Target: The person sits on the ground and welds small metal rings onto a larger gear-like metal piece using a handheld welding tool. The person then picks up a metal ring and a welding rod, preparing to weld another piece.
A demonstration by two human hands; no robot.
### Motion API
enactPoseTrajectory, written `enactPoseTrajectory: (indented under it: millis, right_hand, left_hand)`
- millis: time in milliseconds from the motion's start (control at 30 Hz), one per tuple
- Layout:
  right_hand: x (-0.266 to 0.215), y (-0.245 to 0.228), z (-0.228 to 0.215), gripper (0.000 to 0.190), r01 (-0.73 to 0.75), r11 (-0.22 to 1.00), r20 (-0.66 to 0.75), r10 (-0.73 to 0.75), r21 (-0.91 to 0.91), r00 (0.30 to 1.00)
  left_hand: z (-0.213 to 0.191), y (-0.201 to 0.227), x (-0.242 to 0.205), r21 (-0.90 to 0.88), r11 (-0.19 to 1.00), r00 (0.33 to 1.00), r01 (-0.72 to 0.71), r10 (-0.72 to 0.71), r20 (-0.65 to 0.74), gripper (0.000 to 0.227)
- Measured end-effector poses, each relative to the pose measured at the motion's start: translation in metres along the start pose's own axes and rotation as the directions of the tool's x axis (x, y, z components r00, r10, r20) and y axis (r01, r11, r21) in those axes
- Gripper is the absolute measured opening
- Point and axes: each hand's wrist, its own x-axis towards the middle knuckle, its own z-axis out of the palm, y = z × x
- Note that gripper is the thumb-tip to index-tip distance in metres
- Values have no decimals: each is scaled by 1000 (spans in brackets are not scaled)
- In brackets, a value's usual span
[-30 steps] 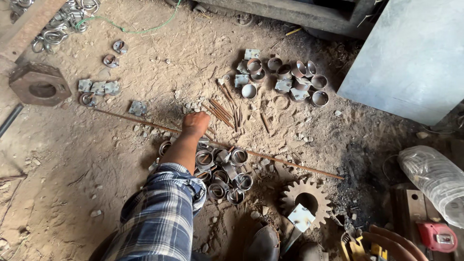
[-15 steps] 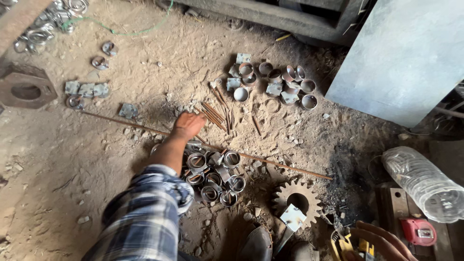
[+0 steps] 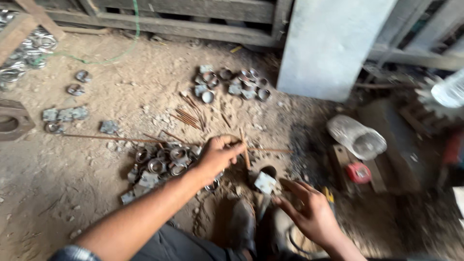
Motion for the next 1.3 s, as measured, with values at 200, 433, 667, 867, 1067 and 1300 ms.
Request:
enactPoseTrajectory:
  millis: [200,433,667,867,1067,1300]
  right_hand:
    - [-28,26,29,36,-150,826,150,80,544,985]
    - [-15,70,20,28,-376,541,163,400,752,902]
    - [-10,72,1,22,-202,579,-44,383,790,923]
    - [-13,70,-7,22,-144,561,-52,318,815,947]
    - [-12,62,-15,24,-171,598,-50,335,783,941]
    - [-30,39,-25,21,-125,846,-166,243,518,956]
  left_hand:
    - [82,-19,-66,-234,958,982,168,-142,124,15]
    - [105,-78,-26,618,784,989,-58,128,-70,37]
    - [126,-145,-5,906,395,988,153,-67,-138,99]
    - [137,-168,9,915,341,976,217,-55,-211,101]
    - [116,-111,-6,685,728,999,7,28,-40,97]
    - [88,-8,-76,734,511,846,-448,509,161,105]
